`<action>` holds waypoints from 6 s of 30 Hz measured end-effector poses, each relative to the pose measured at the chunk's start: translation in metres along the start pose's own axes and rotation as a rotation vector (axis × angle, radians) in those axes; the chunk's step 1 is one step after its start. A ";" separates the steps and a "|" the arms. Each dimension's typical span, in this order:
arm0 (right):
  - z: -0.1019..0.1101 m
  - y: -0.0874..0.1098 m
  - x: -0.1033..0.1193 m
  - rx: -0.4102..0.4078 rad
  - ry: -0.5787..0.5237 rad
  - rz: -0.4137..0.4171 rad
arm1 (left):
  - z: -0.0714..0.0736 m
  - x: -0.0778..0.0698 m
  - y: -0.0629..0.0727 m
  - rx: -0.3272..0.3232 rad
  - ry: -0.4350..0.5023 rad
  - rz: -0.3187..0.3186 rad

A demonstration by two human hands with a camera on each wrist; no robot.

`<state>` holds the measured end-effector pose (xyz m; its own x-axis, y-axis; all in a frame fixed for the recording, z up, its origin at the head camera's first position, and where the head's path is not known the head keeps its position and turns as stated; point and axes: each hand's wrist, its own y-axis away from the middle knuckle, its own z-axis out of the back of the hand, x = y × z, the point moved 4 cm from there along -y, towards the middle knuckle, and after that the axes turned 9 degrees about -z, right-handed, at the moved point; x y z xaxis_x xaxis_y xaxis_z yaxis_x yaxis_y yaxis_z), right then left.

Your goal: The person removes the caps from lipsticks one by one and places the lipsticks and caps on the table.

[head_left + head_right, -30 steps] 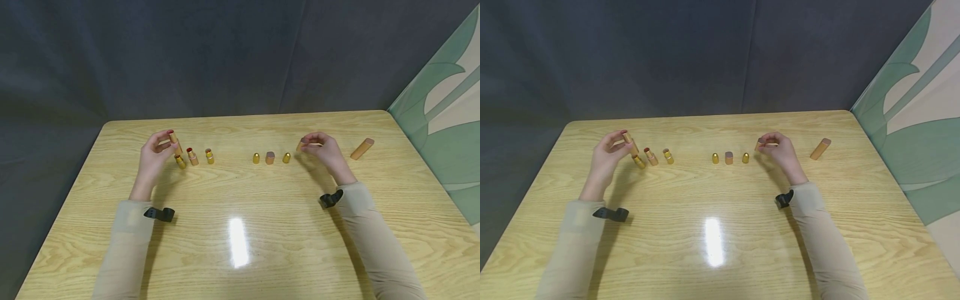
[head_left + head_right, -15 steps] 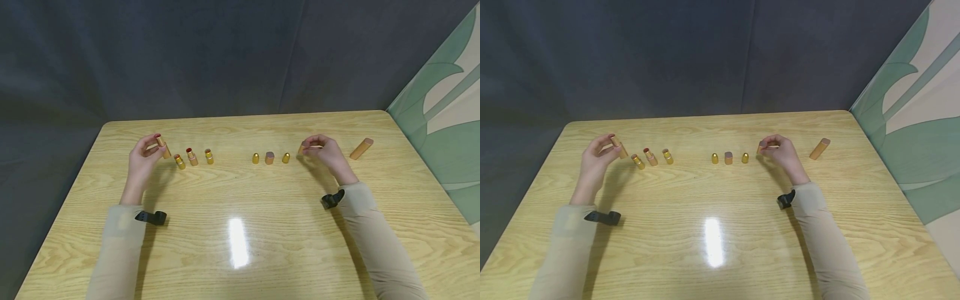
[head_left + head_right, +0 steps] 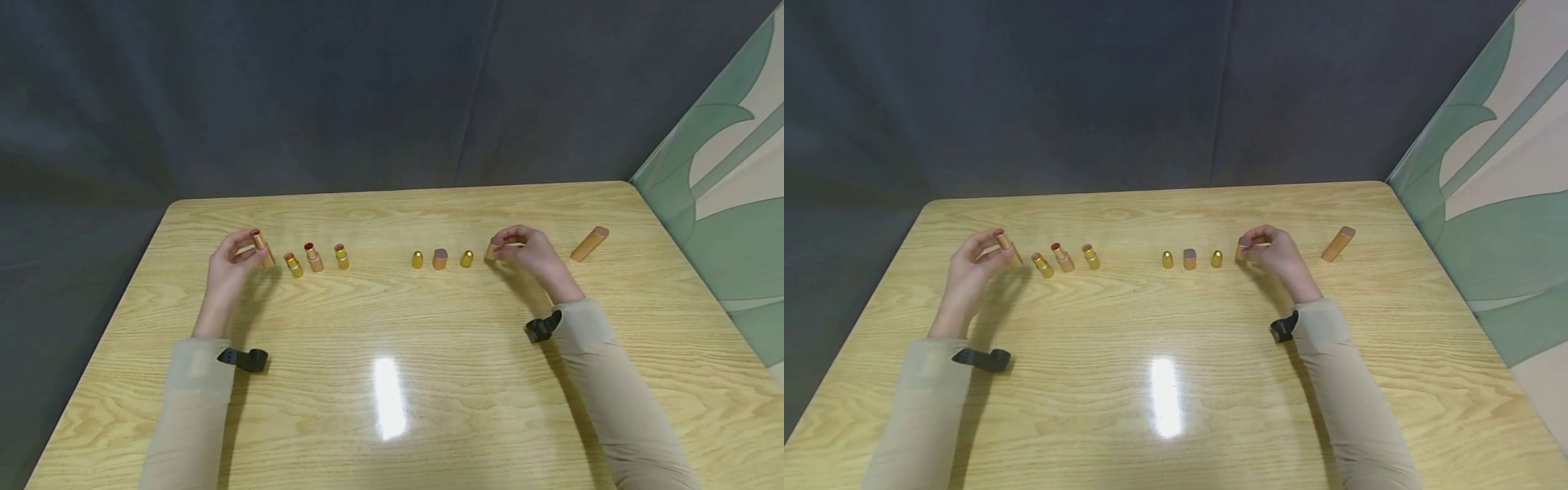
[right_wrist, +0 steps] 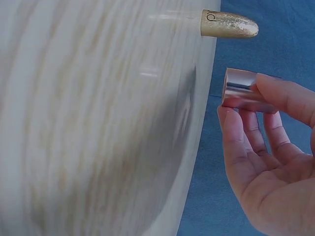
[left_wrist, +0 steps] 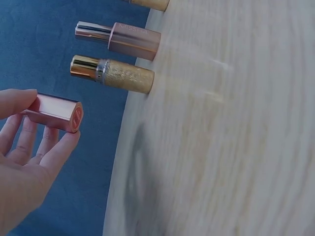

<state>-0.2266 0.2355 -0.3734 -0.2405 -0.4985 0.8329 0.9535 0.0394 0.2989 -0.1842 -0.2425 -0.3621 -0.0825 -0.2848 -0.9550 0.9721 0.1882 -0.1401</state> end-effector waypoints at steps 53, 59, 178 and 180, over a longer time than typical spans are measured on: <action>0.000 -0.001 -0.011 0.079 0.069 -0.081 | -0.001 0.026 -0.001 0.194 -0.069 0.031; 0.000 -0.001 -0.011 0.076 0.090 -0.085 | -0.001 0.027 -0.001 0.192 -0.068 0.048; 0.097 0.040 -0.009 -0.270 -0.369 0.169 | -0.001 0.030 0.002 0.223 -0.048 0.101; 0.100 0.042 -0.011 -0.280 -0.440 0.177 | -0.001 0.030 0.001 0.223 -0.049 0.099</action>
<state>-0.2019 0.3289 -0.3235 -0.0681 -0.0938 0.9933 0.9838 -0.1720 0.0512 -0.1857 -0.2496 -0.3915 0.0211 -0.3217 -0.9466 0.9998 0.0072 0.0198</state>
